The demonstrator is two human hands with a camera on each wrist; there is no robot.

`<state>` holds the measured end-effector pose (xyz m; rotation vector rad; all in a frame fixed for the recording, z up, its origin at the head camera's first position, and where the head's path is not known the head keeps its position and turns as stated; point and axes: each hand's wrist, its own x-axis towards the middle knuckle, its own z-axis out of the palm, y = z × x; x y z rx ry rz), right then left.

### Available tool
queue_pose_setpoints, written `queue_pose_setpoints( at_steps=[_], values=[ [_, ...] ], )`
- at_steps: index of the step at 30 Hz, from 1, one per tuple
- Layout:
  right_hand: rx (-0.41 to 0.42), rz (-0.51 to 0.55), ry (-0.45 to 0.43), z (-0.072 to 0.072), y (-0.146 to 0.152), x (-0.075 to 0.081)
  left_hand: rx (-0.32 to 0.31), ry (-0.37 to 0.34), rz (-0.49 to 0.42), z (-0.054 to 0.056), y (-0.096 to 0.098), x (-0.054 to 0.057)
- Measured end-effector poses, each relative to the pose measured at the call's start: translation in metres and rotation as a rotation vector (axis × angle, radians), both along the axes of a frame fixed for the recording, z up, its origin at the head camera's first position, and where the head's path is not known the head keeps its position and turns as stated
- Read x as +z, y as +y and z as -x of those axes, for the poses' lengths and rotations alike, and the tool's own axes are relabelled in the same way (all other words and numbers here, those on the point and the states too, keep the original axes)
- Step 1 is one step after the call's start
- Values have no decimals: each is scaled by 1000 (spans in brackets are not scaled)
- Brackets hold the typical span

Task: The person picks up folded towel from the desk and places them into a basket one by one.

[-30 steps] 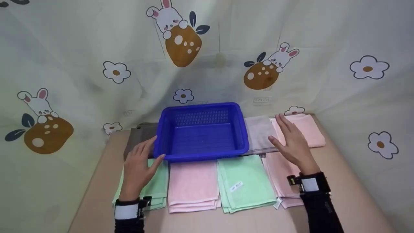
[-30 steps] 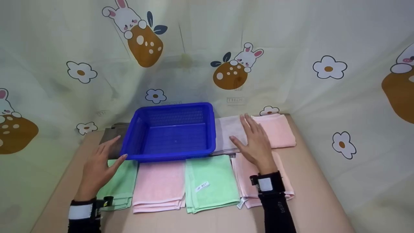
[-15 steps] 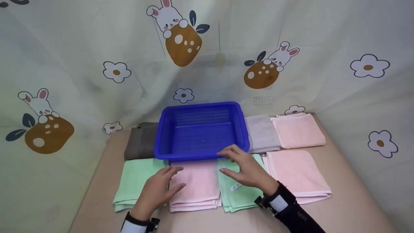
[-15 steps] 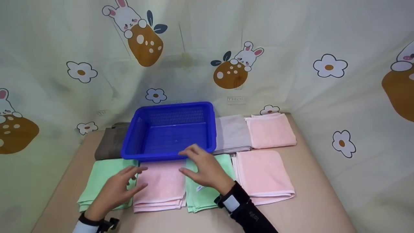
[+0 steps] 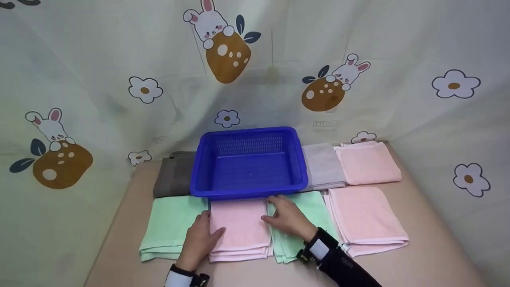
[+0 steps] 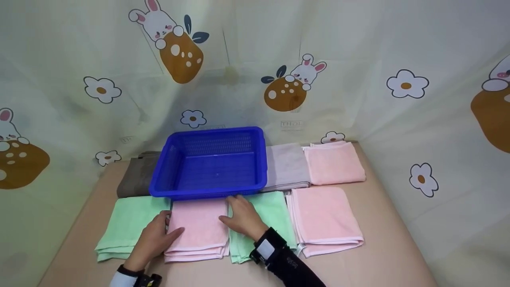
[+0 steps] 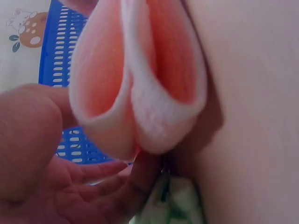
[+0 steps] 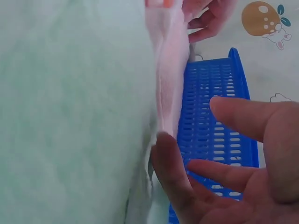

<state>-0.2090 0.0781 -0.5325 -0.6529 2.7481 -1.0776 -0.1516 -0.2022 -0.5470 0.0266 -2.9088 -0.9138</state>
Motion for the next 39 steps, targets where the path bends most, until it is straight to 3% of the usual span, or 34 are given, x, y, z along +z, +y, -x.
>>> queue_pose_setpoints(
  at_steps=[8, 13, 21, 31, 36, 39],
  values=[
    [-10, -4, 0, 5, -16, -6, -33, -73, -63, 4, -2, -3],
    [-13, 4, 17, 6, -19, -8, -90, -64, -192, 5, -6, -8],
    [-69, -8, -18, 3, -16, -15, -185, -162, -351, 5, -15, -19],
    [-80, -86, -13, 10, -22, -16, -266, -169, -452, 10, -26, -23],
    [-66, -76, -58, 12, -24, -18, -276, -216, -474, 10, -26, -21],
    [-41, -60, -40, 12, -25, -19, -277, -230, -475, 10, -27, -19]
  ],
)
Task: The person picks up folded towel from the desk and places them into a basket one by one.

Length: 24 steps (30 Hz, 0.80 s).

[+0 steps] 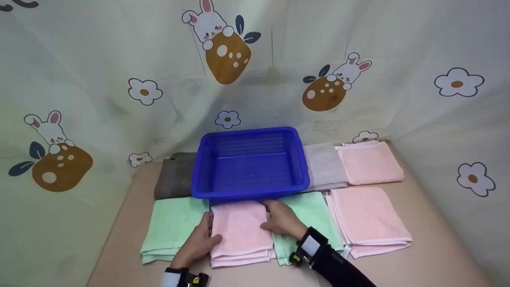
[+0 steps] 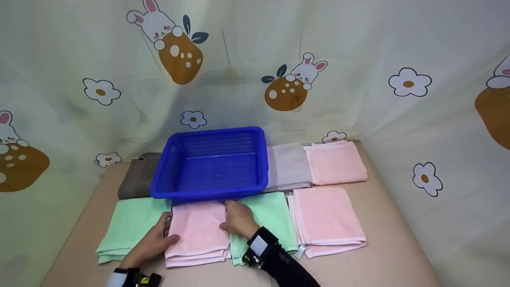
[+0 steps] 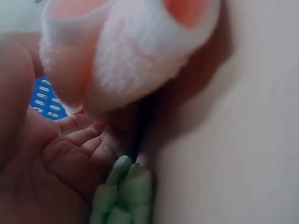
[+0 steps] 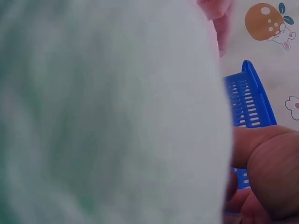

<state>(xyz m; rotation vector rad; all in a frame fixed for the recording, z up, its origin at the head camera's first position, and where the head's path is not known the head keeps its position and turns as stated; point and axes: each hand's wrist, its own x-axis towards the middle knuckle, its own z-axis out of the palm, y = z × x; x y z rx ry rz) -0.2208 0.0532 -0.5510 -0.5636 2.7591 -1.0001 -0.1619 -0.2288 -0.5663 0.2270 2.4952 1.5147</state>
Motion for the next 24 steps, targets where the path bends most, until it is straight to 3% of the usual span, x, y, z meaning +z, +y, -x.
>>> queue_pose_setpoints(
  at_steps=[8, 24],
  values=[
    [53, 0, 107, -4, -1, -1, -14, 29, -22, -1, 0, 0],
    [42, -32, 139, -7, -3, 0, -20, 64, -33, 0, -1, -1]
  ],
)
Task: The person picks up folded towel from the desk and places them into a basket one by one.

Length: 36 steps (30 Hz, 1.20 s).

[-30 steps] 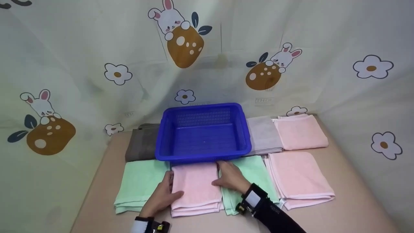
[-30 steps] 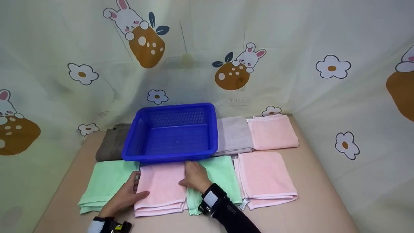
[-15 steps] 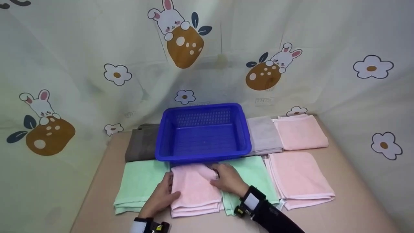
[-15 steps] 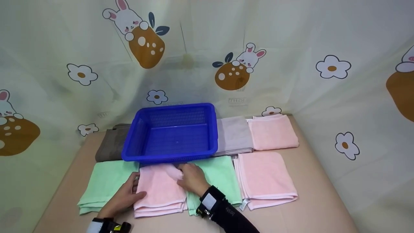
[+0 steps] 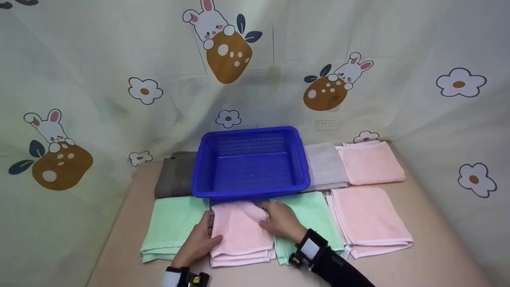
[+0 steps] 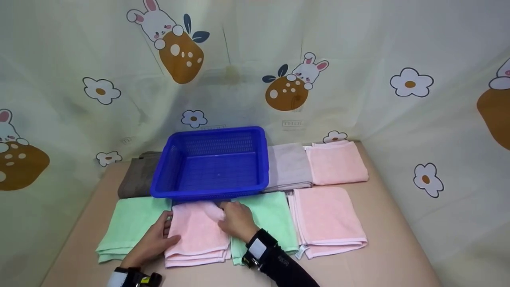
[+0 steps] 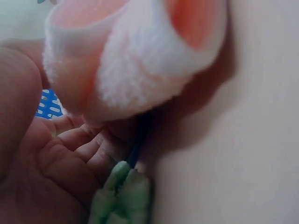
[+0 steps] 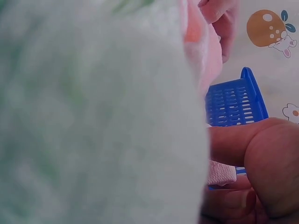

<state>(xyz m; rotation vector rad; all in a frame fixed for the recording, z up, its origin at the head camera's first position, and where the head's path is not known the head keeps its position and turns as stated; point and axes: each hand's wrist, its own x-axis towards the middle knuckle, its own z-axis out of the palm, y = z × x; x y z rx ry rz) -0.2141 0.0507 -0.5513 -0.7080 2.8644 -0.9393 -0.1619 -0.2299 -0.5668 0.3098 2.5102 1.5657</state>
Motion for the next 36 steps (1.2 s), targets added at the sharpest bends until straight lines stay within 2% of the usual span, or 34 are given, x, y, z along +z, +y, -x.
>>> queue_pose_setpoints(
  at_steps=[6, 12, 14, 17, 20, 25, 29, 32, 36],
  values=[
    [5, -6, -24, -5, 0, 10, -4, -12, 3, -4, -2, 11],
    [62, -2, -31, -18, 2, 38, -48, 26, 32, -16, -7, 41],
    [74, 36, -27, -21, 4, 50, -30, 53, 8, -20, -8, 52],
    [66, 104, -8, -24, 8, 66, 30, 90, -34, -23, -9, 66],
    [58, 147, 20, -23, 13, 75, 81, 106, -68, -24, -7, 75],
    [61, 157, 41, -18, 17, 78, 89, 122, -46, -19, -5, 82],
    [53, 158, 60, -14, 17, 86, 86, 168, -11, -13, -7, 90],
    [40, 164, 82, -6, 18, 96, 113, 208, 12, -4, -6, 96],
    [24, 182, 129, 10, 15, 110, 165, 278, -50, 11, -3, 104]
  ],
)
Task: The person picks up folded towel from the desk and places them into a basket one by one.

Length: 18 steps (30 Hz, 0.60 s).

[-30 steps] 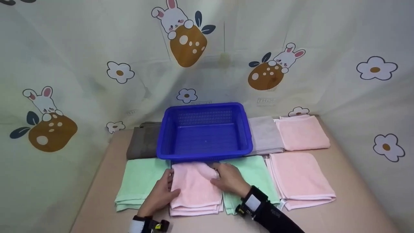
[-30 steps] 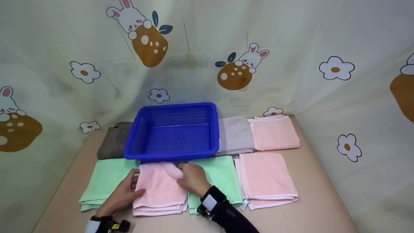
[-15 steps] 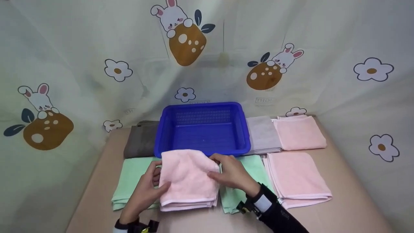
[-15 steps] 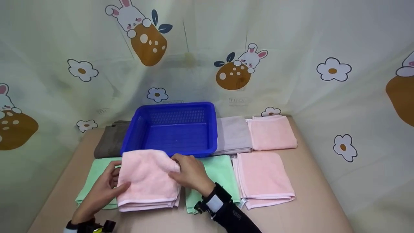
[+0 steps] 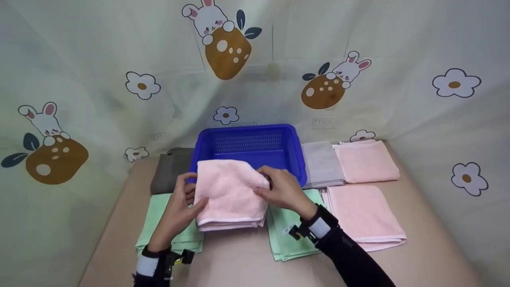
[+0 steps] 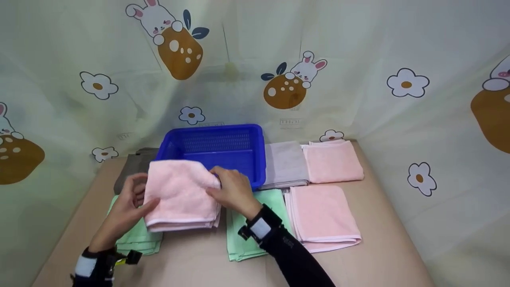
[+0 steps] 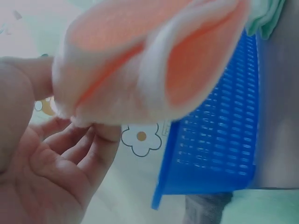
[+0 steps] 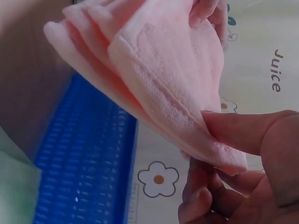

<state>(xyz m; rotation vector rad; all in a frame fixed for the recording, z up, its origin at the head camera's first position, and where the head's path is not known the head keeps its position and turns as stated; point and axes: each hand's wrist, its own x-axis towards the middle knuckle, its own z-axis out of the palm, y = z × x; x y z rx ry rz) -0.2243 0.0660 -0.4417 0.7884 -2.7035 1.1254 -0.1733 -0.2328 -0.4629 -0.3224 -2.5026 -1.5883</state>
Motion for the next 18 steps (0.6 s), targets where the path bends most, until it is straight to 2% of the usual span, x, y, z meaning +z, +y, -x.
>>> queue_pose_setpoints(
  at_steps=[3, 9, 13, 18],
  values=[
    [3, 46, 12, 16, -3, 7, 29, 89, -20, 15, 1, 5],
    [24, 212, -10, 51, -15, 12, 113, 245, 132, 43, -3, 20],
    [23, 322, -18, 71, -20, 14, 110, 264, 159, 60, -1, 27],
    [-14, 376, 18, 88, -23, 11, 92, 221, 168, 78, 5, 29]
  ],
)
